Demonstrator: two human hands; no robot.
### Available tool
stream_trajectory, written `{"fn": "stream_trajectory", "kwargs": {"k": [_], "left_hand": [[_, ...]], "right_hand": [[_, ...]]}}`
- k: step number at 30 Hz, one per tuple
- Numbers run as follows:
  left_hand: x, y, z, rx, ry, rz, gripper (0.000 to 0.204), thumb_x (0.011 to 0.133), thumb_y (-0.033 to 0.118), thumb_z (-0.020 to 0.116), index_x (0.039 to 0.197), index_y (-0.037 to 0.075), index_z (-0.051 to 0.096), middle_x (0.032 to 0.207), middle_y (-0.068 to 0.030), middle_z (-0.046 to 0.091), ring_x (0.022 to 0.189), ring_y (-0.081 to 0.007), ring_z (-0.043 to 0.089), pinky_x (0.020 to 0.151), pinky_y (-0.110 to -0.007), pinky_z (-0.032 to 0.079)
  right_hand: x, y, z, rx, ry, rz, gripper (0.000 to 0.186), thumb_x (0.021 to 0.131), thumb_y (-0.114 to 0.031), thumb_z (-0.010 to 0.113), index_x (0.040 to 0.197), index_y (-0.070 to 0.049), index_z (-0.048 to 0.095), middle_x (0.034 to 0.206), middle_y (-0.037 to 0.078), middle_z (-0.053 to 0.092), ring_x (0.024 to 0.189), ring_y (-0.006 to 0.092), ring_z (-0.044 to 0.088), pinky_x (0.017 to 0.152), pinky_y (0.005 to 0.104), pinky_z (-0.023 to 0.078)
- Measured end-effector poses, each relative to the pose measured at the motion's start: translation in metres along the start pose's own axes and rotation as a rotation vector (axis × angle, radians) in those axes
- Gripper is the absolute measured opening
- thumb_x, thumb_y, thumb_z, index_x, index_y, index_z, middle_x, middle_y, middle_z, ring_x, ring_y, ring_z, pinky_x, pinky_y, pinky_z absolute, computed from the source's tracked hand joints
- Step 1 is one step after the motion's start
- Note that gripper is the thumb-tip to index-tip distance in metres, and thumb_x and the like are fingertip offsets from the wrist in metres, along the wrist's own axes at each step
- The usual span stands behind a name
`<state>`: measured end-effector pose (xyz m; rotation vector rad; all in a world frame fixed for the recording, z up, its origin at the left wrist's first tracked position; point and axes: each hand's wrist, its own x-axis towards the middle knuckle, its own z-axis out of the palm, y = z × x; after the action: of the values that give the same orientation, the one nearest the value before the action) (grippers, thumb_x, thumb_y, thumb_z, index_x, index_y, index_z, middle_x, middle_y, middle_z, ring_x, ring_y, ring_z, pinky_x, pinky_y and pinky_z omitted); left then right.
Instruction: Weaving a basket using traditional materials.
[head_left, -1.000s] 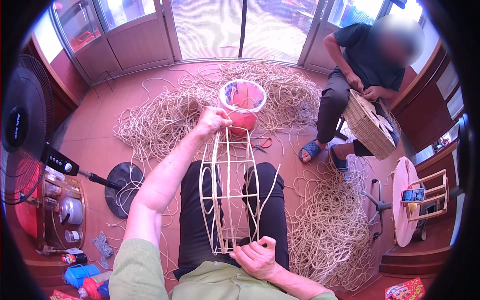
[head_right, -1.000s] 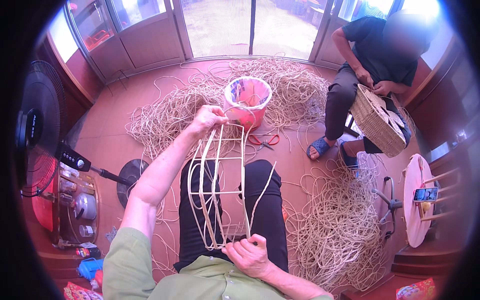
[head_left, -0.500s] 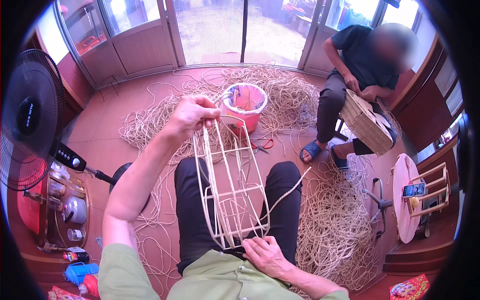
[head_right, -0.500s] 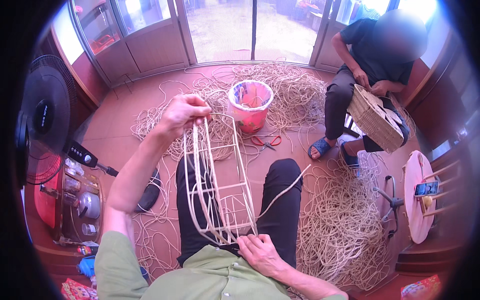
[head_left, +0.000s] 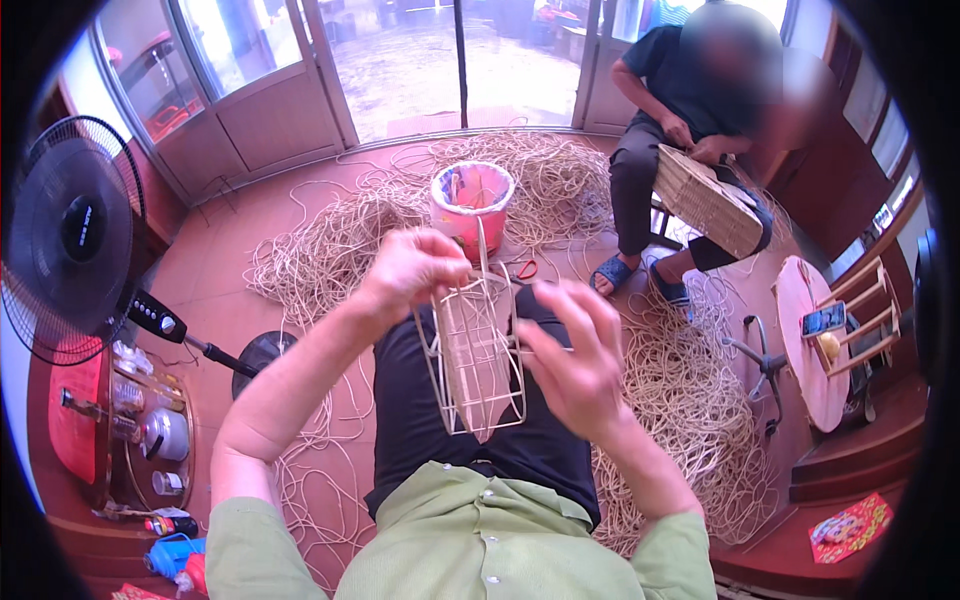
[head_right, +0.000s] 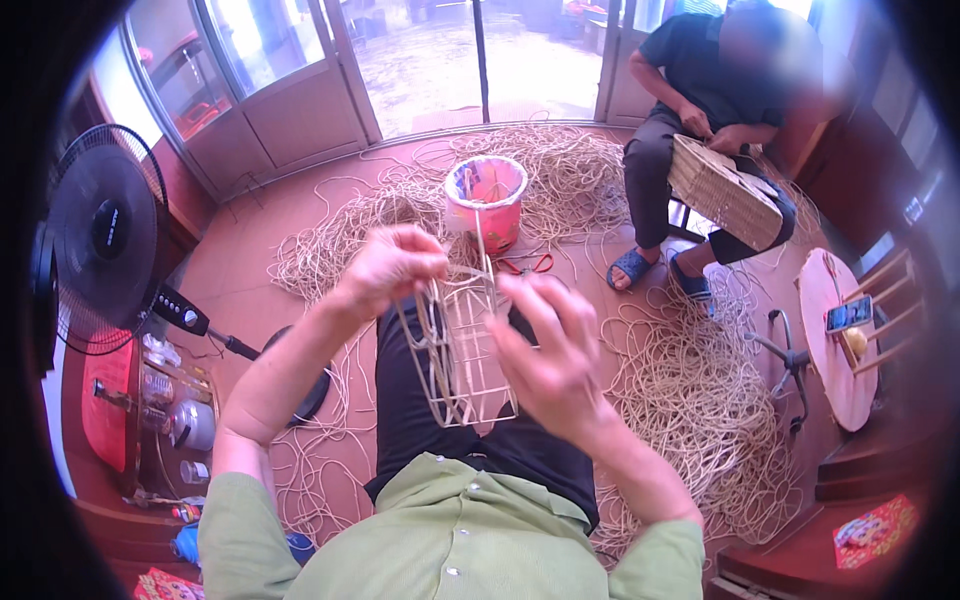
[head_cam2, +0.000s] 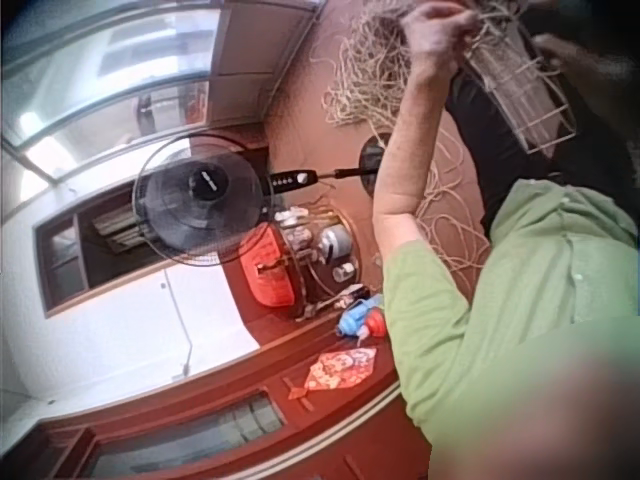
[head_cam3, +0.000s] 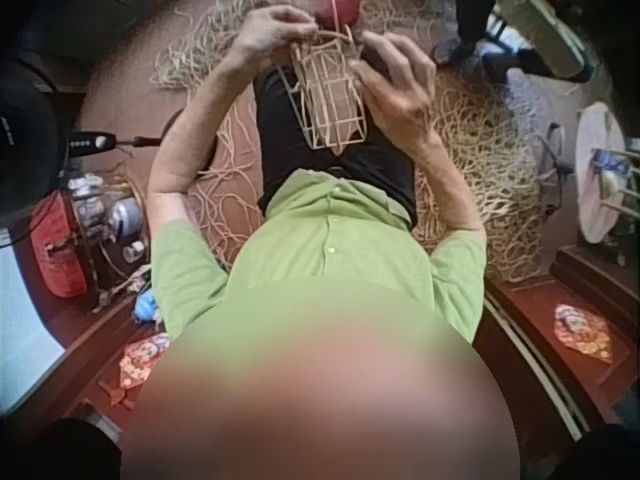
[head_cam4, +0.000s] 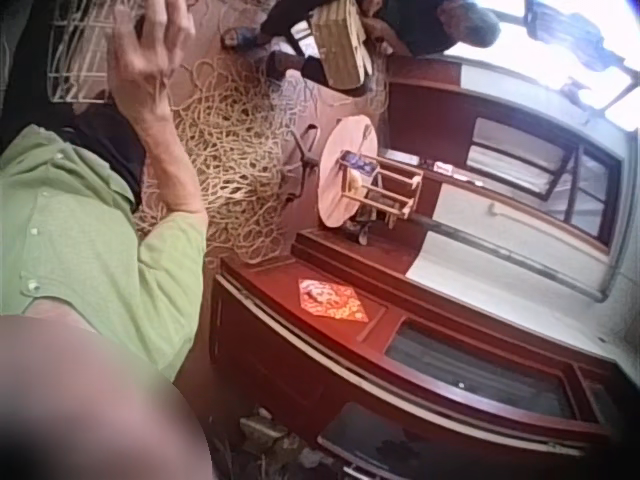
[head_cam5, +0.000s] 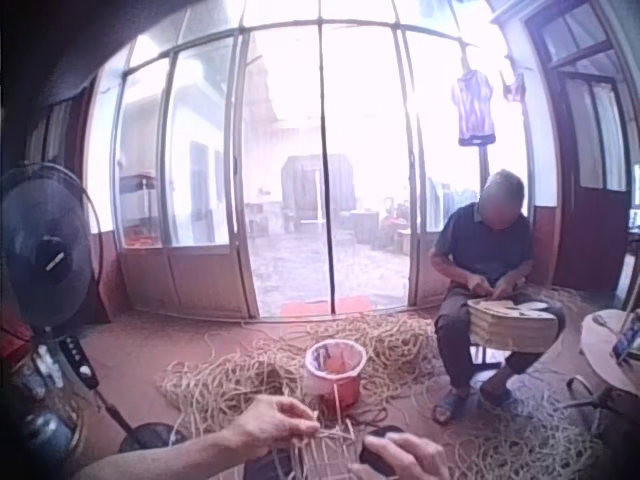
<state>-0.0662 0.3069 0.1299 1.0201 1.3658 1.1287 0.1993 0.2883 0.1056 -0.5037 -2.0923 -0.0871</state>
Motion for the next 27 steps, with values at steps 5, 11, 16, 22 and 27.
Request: {"fn": "stream_trajectory", "kwargs": {"k": [5,11,16,22,27], "left_hand": [[0.001,-0.019,0.007,0.007,-0.100,-0.071,0.007,0.088,0.008,0.079,0.093,0.004,0.075,0.076,-0.0041,0.073,0.058,-0.0052,0.060,0.048,-0.018,0.040],[0.000,-0.024,0.002,0.115,-0.164,-0.093,0.014,0.098,0.020,0.072,0.096,0.007,0.075,0.082,0.0018,0.070,0.067,-0.0020,0.057,0.055,-0.017,0.041],[-0.004,-0.027,-0.006,0.079,-0.164,-0.102,0.033,0.105,0.033,0.060,0.098,0.004,0.075,0.076,0.0028,0.063,0.065,-0.0035,0.053,0.053,-0.019,0.038],[-0.014,-0.028,-0.002,0.139,-0.131,0.021,0.024,0.103,0.022,0.062,0.102,0.001,0.075,0.086,0.0006,0.062,0.073,-0.0056,0.054,0.061,-0.023,0.041],[-0.019,-0.059,0.017,0.433,0.202,0.528,0.008,0.098,0.004,0.065,0.096,0.000,0.071,0.097,-0.0015,0.060,0.086,-0.0099,0.056,0.075,-0.025,0.045]], "right_hand": [[0.015,0.009,0.049,-0.150,-0.199,0.191,0.025,0.081,-0.019,0.078,0.100,-0.004,0.071,0.147,0.014,0.053,0.141,0.0368,0.041,0.111,0.0552,0.032],[-0.020,-0.003,0.069,-0.067,0.040,0.225,0.033,0.076,-0.022,0.081,0.101,-0.006,0.068,0.148,0.013,0.051,0.142,0.0372,0.039,0.113,0.0559,0.027],[-0.016,-0.003,0.101,-0.158,-0.085,0.367,0.047,0.068,-0.027,0.089,0.106,-0.007,0.069,0.151,0.014,0.048,0.145,0.0378,0.035,0.113,0.0576,0.027],[-0.022,-0.009,0.093,0.084,0.009,0.321,0.019,0.080,-0.017,0.077,0.079,-0.002,0.065,0.147,0.021,0.049,0.141,0.0421,0.038,0.111,0.0591,0.031],[-0.024,-0.062,0.027,0.584,-0.141,0.259,0.023,0.087,-0.013,0.071,0.071,-0.005,0.056,0.084,0.010,0.062,0.079,0.0286,0.064,0.075,0.0453,0.050]]}}
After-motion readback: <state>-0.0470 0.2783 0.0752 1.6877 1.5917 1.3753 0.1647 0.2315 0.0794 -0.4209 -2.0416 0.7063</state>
